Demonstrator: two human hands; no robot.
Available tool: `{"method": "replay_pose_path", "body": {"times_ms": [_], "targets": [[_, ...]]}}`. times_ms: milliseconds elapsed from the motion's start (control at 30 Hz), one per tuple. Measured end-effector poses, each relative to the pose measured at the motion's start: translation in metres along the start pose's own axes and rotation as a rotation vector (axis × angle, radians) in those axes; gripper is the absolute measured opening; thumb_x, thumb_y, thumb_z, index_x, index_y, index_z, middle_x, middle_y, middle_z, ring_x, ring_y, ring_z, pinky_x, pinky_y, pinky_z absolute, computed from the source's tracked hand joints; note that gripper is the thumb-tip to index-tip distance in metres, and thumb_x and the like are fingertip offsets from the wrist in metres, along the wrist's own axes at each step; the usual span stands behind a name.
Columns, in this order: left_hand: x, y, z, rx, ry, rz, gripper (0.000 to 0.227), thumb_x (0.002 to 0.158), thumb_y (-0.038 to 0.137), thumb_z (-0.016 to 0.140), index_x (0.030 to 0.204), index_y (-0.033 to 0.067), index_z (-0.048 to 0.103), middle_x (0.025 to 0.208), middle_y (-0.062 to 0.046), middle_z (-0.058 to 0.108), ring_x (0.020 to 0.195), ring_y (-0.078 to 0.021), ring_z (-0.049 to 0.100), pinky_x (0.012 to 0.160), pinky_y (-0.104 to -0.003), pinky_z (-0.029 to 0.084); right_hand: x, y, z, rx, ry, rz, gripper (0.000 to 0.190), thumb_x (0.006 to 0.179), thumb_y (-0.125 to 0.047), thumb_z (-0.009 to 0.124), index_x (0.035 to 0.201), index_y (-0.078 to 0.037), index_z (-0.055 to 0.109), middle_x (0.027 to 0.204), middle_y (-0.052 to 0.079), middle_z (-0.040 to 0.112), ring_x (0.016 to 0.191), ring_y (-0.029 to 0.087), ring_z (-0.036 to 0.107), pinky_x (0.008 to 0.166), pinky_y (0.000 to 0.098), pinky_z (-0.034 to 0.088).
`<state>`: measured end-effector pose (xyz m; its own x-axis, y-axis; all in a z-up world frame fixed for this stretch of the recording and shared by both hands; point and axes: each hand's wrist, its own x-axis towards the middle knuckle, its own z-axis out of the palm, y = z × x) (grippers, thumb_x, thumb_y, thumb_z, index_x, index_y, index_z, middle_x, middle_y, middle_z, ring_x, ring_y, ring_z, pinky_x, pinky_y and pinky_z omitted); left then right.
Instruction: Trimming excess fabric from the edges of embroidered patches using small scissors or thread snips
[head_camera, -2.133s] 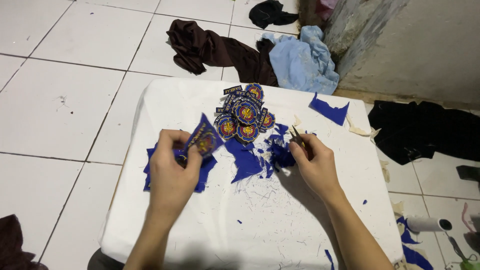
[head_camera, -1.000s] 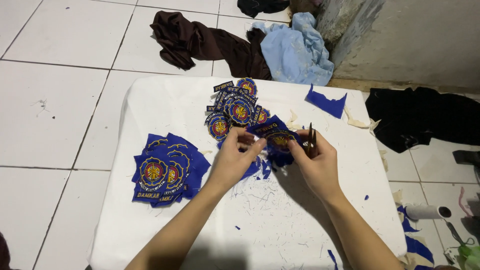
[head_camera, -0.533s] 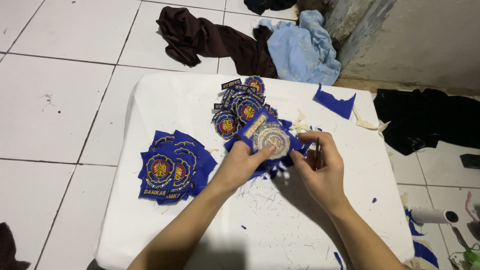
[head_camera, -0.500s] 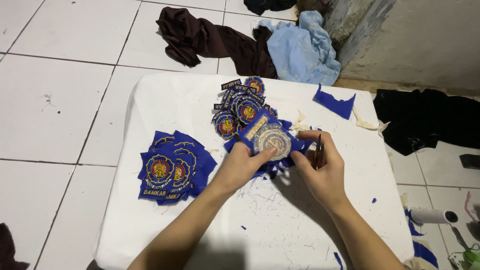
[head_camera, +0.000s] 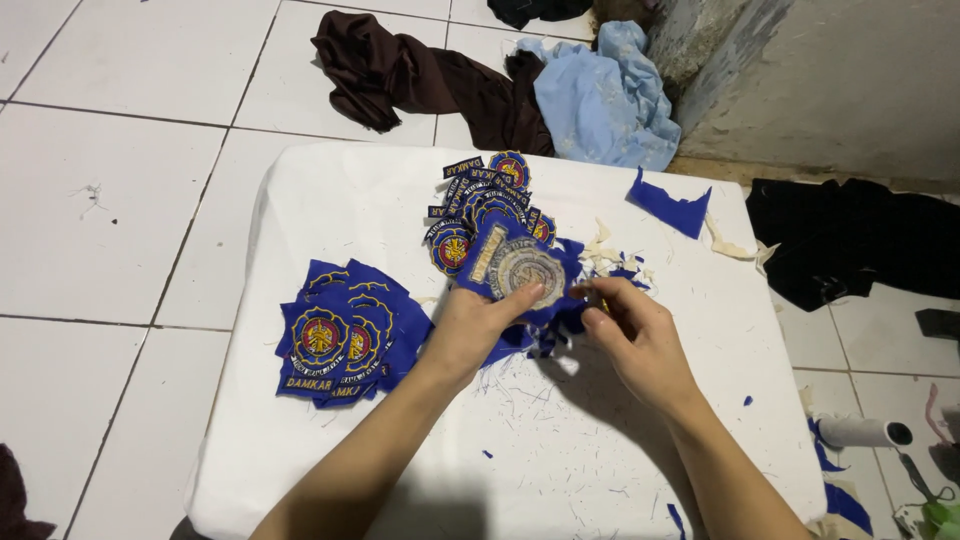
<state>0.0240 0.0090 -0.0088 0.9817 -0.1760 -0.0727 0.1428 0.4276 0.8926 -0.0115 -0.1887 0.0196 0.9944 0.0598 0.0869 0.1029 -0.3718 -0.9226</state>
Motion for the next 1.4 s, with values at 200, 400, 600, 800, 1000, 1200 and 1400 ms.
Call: {"method": "replay_pose_path", "body": {"times_ms": [200,400,600,800,1000,1200,1400], "targets": [[0.006,-0.023,-0.007,-0.157,0.017,-0.044,0.05,0.086,0.003,0.08,0.131,-0.005,0.057,0.118,-0.02,0.071,0.107,-0.0295,0.072,0.089,-0.043,0.064,-0.002,0.019,0.005,0.067,-0.095,0.131,0.016,0.094,-0.015,0.069,0.094,0.001,0.07,0.049,0.011,0.059,0.037,0.017,0.053,0.033,0.0249,0.041],[-0.001,-0.01,0.001,-0.249,0.011,-0.081,0.061,0.084,0.001,0.081,0.139,-0.0035,0.055,0.124,-0.02,0.068,0.114,-0.0299,0.068,0.097,-0.044,0.059,-0.004,0.004,0.005,0.126,-0.178,0.179,0.022,0.095,-0.015,0.065,0.092,0.006,0.07,0.039,0.01,0.054,0.026,0.015,0.046,0.025,0.0234,0.034],[-0.002,-0.018,0.005,-0.309,0.003,-0.113,0.063,0.084,0.002,0.081,0.141,-0.005,0.055,0.131,-0.02,0.065,0.12,-0.0278,0.063,0.102,-0.044,0.055,-0.003,0.011,0.011,0.195,-0.189,0.111,0.022,0.094,-0.016,0.067,0.094,0.007,0.069,0.04,0.009,0.052,0.026,0.013,0.046,0.027,0.0223,0.035],[-0.014,0.011,0.015,-0.274,-0.019,-0.156,0.068,0.085,0.008,0.08,0.144,-0.0074,0.05,0.139,-0.023,0.056,0.134,-0.0301,0.052,0.113,-0.051,0.041,-0.004,0.032,0.011,0.185,-0.192,0.061,0.021,0.096,-0.013,0.064,0.084,0.004,0.067,0.036,0.007,0.051,0.024,0.013,0.046,0.025,0.0213,0.035],[-0.021,0.025,0.019,-0.292,-0.007,-0.193,0.06,0.085,0.005,0.08,0.137,-0.0118,0.056,0.135,-0.028,0.057,0.132,-0.0324,0.053,0.111,-0.052,0.043,-0.004,0.031,0.013,0.2,-0.173,0.047,0.023,0.098,-0.013,0.06,0.082,0.003,0.065,0.035,0.006,0.05,0.022,0.013,0.044,0.023,0.0213,0.033],[-0.026,0.036,0.024,-0.376,0.013,-0.214,0.049,0.083,0.003,0.081,0.124,-0.0145,0.061,0.127,-0.027,0.06,0.128,-0.0305,0.056,0.108,-0.052,0.046,-0.004,0.027,0.014,0.208,-0.177,-0.01,0.027,0.1,-0.014,0.059,0.077,0.0,0.063,0.034,0.005,0.048,0.022,0.012,0.043,0.024,0.0202,0.034],[-0.027,0.034,0.024,-0.423,0.029,-0.226,0.046,0.083,0.003,0.081,0.12,-0.0166,0.062,0.124,-0.026,0.06,0.123,-0.0288,0.058,0.105,-0.052,0.049,-0.005,0.032,0.015,0.196,-0.162,-0.038,0.025,0.098,-0.013,0.06,0.077,0.001,0.063,0.034,0.005,0.048,0.022,0.011,0.043,0.024,0.0197,0.034]]}}
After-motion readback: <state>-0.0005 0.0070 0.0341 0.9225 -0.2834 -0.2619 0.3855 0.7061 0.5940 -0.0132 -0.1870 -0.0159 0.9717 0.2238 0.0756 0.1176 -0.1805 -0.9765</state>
